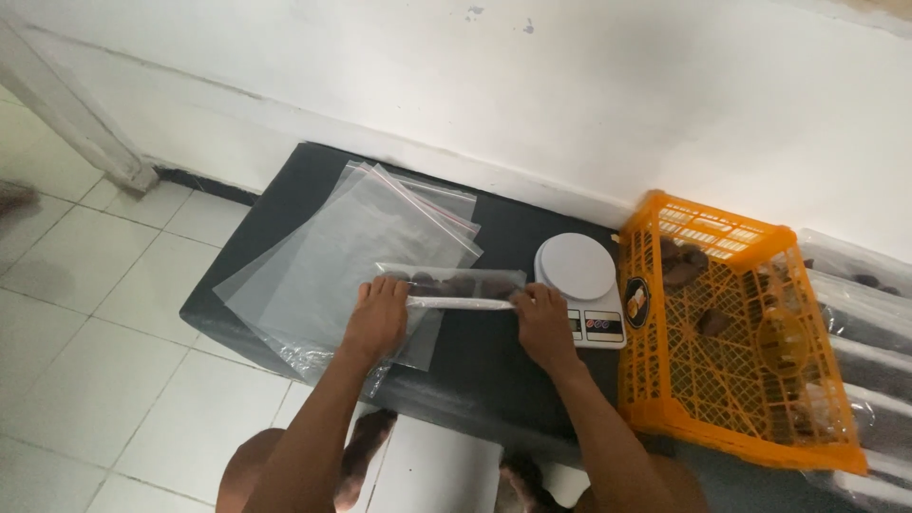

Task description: Weighing dried fruits on a scale and packing them into plastic bags.

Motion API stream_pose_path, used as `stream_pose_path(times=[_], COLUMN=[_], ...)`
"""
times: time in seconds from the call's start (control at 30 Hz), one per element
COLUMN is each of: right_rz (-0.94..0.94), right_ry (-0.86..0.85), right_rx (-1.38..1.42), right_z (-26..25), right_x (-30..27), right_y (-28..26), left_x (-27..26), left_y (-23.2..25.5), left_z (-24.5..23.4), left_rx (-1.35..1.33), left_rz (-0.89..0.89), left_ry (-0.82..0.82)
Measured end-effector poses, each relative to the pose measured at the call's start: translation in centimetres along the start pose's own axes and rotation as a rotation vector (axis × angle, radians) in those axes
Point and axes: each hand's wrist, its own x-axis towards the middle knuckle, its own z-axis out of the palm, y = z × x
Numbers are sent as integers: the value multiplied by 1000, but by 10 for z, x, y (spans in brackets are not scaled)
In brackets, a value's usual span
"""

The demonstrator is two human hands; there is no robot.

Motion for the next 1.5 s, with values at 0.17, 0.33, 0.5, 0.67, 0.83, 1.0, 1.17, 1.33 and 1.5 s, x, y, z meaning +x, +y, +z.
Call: stream_pose_path(times=[0.17, 0.33, 0.5, 0.67, 0.83, 1.0, 1.17, 1.33, 1.5], right_rz=[-1, -66, -245, -302, -231, -64, 19, 90, 52], right_ry=[9, 40, 119, 181, 205, 170, 243, 328, 460], right_rx=[-74, -163, -164, -56, -66, 1, 221, 291, 330], right_z=[15, 21, 34, 51, 43, -5, -45, -94, -159], right_x=[-2, 1, 10, 29, 45, 55, 52, 34, 12], right_y=[5, -7, -37, -58, -58, -52, -40, -28, -25], left_x=[-1, 0, 0, -4, -14, -18, -28, -11, 17], left_y=[1, 2, 2, 3, 4, -51, -40, 7, 40], left_z=[-7, -19, -7, -16, -61, 15, 6, -19, -7], left_rx=[0, -182, -345, -424, -546, -295, -309, -315, -198], left_rz=[43, 77, 69, 57, -37, -258, -246, -215, -321], left_ry=[111, 127, 141, 91, 77, 31, -278, -344, -354])
